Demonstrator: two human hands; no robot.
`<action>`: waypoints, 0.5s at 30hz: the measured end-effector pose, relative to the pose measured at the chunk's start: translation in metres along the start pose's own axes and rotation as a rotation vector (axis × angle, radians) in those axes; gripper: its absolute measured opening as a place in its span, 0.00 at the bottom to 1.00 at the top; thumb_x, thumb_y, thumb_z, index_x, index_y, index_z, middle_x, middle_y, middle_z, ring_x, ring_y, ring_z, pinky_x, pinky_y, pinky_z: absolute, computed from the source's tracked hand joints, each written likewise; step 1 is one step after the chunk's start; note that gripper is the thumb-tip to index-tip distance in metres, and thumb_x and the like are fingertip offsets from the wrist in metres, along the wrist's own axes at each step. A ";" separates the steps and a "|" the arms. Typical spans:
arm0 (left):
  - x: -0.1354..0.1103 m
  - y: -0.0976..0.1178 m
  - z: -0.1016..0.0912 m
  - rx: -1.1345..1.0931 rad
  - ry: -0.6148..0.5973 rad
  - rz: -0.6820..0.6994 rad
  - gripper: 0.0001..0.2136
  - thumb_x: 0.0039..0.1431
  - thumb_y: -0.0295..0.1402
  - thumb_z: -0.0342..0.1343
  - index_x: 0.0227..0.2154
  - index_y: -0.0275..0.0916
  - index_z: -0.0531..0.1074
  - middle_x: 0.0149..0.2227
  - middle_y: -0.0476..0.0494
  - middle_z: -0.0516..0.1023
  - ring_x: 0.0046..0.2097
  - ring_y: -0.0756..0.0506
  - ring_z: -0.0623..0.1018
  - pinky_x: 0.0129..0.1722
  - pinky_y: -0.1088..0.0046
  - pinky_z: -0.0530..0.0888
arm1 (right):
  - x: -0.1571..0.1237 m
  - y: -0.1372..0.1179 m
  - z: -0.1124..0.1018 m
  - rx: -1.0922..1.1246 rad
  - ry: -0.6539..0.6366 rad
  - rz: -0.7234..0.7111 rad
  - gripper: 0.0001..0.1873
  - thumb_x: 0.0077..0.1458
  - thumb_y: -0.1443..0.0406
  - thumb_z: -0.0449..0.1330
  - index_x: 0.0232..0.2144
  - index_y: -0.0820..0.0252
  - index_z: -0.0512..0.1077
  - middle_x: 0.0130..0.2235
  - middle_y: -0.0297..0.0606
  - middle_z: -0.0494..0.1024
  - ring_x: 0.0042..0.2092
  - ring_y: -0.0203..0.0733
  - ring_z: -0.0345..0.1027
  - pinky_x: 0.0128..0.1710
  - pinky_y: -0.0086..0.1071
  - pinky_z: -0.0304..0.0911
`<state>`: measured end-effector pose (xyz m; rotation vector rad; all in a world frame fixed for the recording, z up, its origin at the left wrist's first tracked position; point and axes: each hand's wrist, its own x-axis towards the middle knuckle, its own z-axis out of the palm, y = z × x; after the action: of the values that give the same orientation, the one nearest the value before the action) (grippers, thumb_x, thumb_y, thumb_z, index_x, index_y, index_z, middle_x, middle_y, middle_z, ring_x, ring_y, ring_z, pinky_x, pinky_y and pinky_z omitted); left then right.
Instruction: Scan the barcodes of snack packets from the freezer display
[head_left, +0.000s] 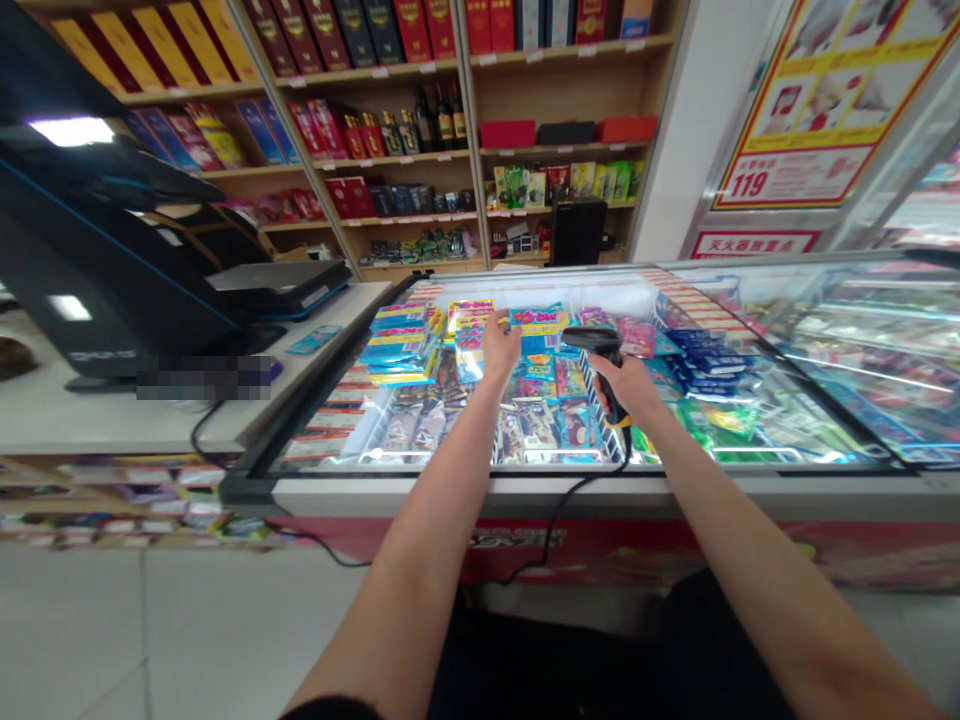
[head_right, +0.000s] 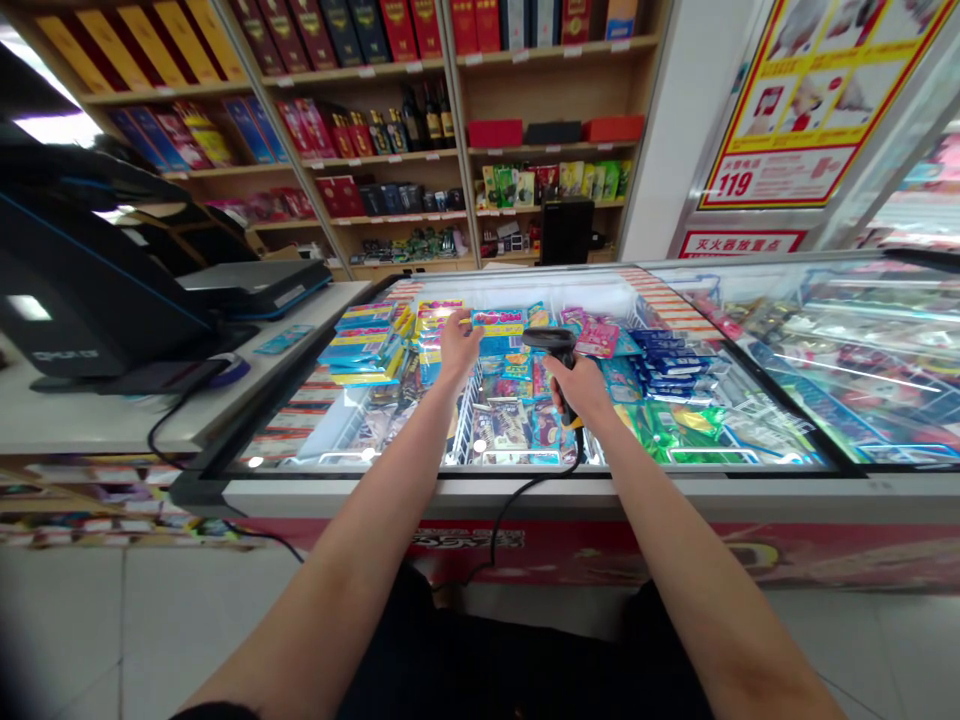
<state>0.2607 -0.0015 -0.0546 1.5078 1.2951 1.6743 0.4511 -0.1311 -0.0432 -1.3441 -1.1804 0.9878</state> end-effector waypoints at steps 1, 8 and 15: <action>0.000 0.001 -0.001 0.006 -0.002 -0.006 0.16 0.50 0.23 0.57 0.43 0.39 0.71 0.38 0.44 0.78 0.42 0.45 0.78 0.43 0.68 0.74 | 0.000 0.000 0.000 -0.010 -0.002 0.011 0.17 0.53 0.55 0.61 0.20 0.58 0.64 0.14 0.33 0.67 0.13 0.34 0.58 0.11 0.28 0.56; 0.000 0.004 -0.003 0.013 -0.003 -0.003 0.15 0.49 0.23 0.57 0.42 0.40 0.71 0.37 0.45 0.79 0.42 0.45 0.78 0.44 0.68 0.74 | -0.003 -0.002 -0.001 -0.049 -0.016 0.035 0.18 0.53 0.55 0.60 0.20 0.58 0.64 0.14 0.33 0.67 0.12 0.35 0.58 0.11 0.28 0.57; 0.001 0.003 -0.003 0.011 -0.008 0.007 0.16 0.50 0.23 0.58 0.43 0.40 0.70 0.38 0.44 0.79 0.42 0.45 0.79 0.44 0.69 0.74 | -0.004 -0.003 -0.001 -0.017 -0.028 0.027 0.16 0.52 0.57 0.62 0.21 0.58 0.63 0.15 0.31 0.67 0.13 0.34 0.58 0.11 0.27 0.57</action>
<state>0.2581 -0.0027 -0.0517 1.5256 1.2988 1.6663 0.4509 -0.1355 -0.0406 -1.3663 -1.1970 1.0208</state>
